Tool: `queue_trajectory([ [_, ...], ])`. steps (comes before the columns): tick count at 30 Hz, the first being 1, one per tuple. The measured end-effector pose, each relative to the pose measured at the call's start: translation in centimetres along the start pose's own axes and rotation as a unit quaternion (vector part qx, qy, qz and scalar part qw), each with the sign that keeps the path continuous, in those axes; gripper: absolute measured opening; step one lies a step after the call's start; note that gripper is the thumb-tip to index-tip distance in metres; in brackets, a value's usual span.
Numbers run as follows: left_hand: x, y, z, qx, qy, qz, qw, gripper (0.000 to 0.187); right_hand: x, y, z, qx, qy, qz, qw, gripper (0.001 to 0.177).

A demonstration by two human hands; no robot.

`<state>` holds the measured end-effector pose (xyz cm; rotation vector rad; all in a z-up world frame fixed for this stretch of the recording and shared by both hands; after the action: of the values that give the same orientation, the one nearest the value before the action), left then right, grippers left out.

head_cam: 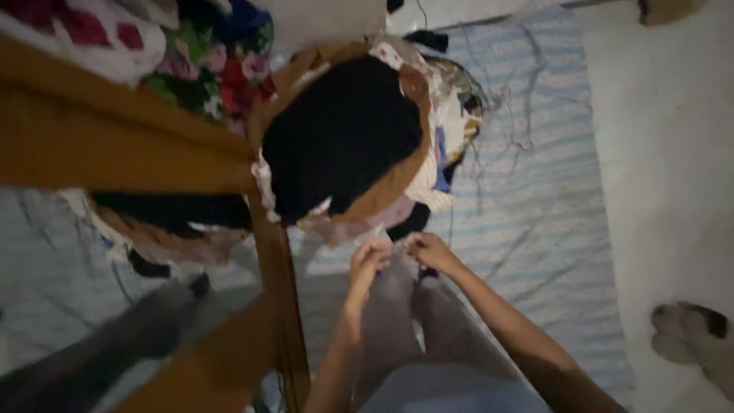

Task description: The person repeatedly picks up various garments from a pile on a bed, places them onto hangers, and hangs them inside a wooden wardrobe. The items handled include a striped shirt, a black top, a floral top, a brown shirt, a checkered shirt, and a beige polo shirt.

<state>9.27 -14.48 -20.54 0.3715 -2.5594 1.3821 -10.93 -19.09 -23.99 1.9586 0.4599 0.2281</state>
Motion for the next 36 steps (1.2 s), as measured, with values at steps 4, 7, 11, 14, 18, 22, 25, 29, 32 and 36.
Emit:
queue_trajectory([
  [4,-4.4,3.0,8.9,-0.081,-0.037,0.063,0.994,0.020,-4.9,-3.1,8.2,0.070,-0.020,-0.037,0.997,0.019],
  [7,-6.4,3.2,14.9,-0.023,-0.017,0.137,0.990,0.020,-7.7,-2.2,13.0,0.081,-0.037,-0.093,0.992,0.021],
  [11,-9.1,3.1,21.6,0.052,-0.087,0.307,0.946,0.024,-11.2,0.8,18.8,-0.046,-0.012,-0.270,0.962,0.021],
  [14,-10.5,5.6,24.3,-0.067,-0.116,0.311,0.941,0.024,-13.5,1.9,24.2,-0.191,-0.013,-0.437,0.879,0.018],
  [18,-9.0,6.7,26.2,-0.014,-0.178,0.415,0.892,0.024,-18.7,-5.0,33.0,0.052,-0.064,-0.144,0.986,0.021],
  [22,-6.5,10.9,26.8,-0.085,-0.158,0.167,0.969,0.028,-21.6,-9.5,41.6,0.079,-0.050,-0.145,0.985,0.024],
  [25,-3.1,13.6,28.6,-0.069,-0.147,-0.039,0.986,0.025,-23.6,-10.7,47.9,0.063,-0.074,-0.139,0.985,0.025],
  [29,1.9,16.2,32.0,-0.081,-0.150,0.101,0.980,0.024,-25.0,-11.7,54.6,0.064,-0.150,-0.016,0.986,0.027],
  [32,4.5,17.2,35.2,-0.129,-0.143,0.283,0.940,0.025,-25.8,-10.8,57.9,-0.106,-0.204,-0.246,0.942,0.030],
  [36,5.4,15.5,40.2,-0.086,-0.151,0.251,0.952,0.023,-23.5,-10.7,59.4,-0.294,-0.252,-0.526,0.758,0.053],
])
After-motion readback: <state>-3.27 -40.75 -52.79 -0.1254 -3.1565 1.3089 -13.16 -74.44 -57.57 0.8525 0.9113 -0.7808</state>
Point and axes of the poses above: each hand's wrist, its own z-axis towards the middle knuckle, its own x-axis out of the palm, y = z × x, the point moved 6 cm from there along z, towards the middle knuckle, and after that the axes turned 7 degrees about -x, right-handed, at the moved point
